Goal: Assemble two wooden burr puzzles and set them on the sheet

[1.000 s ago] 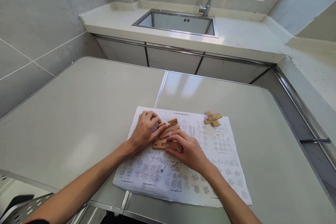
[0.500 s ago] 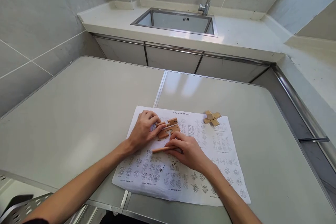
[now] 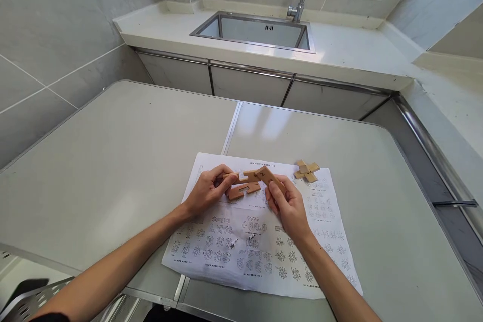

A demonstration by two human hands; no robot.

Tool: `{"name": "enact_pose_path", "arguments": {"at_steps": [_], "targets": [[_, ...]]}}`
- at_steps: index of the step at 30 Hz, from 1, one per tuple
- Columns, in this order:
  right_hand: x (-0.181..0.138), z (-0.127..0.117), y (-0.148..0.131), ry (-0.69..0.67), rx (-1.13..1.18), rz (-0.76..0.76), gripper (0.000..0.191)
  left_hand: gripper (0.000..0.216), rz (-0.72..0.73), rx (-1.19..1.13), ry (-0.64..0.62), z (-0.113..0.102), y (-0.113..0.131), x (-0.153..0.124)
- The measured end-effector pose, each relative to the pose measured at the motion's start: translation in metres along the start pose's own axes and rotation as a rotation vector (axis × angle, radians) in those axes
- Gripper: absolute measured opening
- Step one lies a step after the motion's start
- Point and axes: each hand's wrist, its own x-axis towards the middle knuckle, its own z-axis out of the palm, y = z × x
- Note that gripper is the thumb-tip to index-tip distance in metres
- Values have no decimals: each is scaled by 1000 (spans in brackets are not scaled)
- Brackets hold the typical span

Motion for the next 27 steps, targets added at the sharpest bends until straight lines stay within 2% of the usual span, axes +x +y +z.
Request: {"name": "enact_pose_path", "arguments": {"at_steps": [3,7,14,24,27], "targets": [[2,2,0,48,73,2,22,43,-46,-174,-113,2,3,-2],[0,4,0,31,29,13,23,44,-79,-299,-213,4,5,-3],[-8,16,-1,-77,-86,-26,29,42,-77,-314,-248,5,0,-2],[-12,18,0,-38,-114,-27,37,39,-68,-332,-220,9,-4,-2],[-13,18,3,-44,-152,-59,46,39,-71,-335,-200,9,-5,-2]]}}
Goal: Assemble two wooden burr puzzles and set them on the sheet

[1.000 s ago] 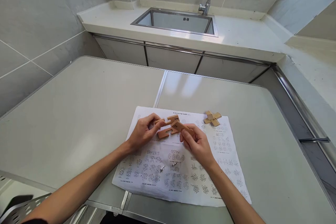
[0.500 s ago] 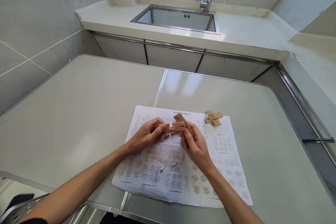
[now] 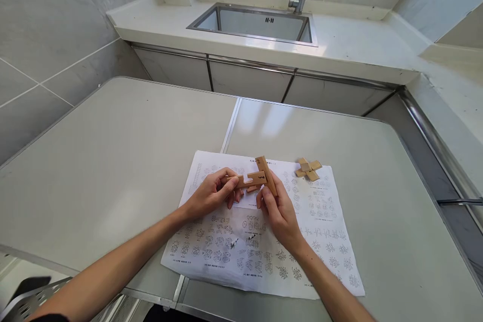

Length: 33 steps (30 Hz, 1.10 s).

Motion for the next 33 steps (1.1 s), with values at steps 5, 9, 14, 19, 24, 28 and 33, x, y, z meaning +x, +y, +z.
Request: {"name": "enact_pose_path", "arguments": {"at_steps": [5,9,14,19,24,28,33], "targets": [[-2,0,4,3,-212,-103,55,38,1,7,12,0,0,0],[-2,1,7,-2,-343,-162,58,41,-2,4,19,1,3,0],[-3,1,10,-17,-383,-188,61,41,5,-2,-2,1,4,0],[-5,2,10,-8,-444,-243,63,40,9,15,-20,0,3,0],[-6,3,11,-9,-475,-284,61,38,17,15,-33,0,2,0],[-6,3,11,-11,-475,-282,60,38,20,15,-37,1,2,-1],[-6,4,12,-56,-482,-321,60,40,24,34,-48,2,5,-2]]}}
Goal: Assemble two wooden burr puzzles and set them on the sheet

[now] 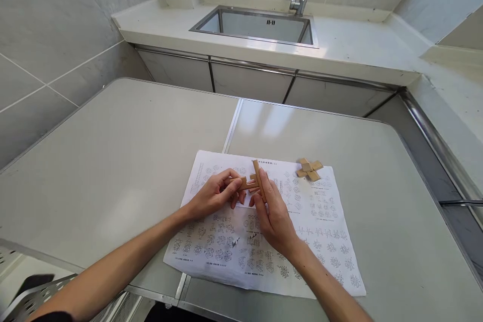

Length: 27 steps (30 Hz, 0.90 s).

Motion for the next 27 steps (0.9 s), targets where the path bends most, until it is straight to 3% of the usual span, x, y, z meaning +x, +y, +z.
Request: {"name": "enact_pose_path", "arguments": {"at_steps": [10,18,27], "targets": [[2,1,1,-53,-49,-95,64,38,-4,33,-30,1,3,-2],[0,1,-2,-96,-70,-56,65,39,2,65,-36,1,4,-2],[-2,6,-8,-130,-82,-115,69,38,-10,102,-72,2,6,-2]]}}
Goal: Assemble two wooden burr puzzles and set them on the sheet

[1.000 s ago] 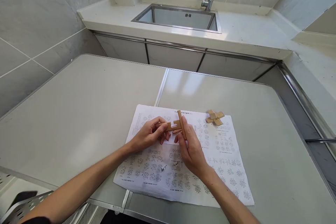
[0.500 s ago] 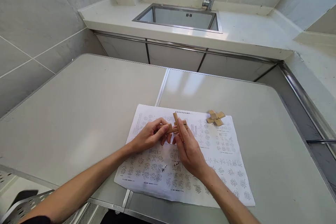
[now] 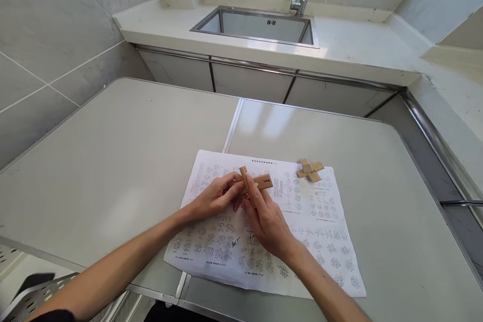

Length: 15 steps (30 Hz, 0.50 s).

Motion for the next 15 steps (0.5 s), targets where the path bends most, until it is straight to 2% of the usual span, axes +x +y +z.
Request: {"name": "enact_pose_path", "arguments": {"at_steps": [6,15], "targets": [[-1,-1,2,29,-1,12,70,36,7,-29,-20,-1,1,0],[1,-2,1,139,-5,-87,66,37,34,-113,26,2,-2,1]]}}
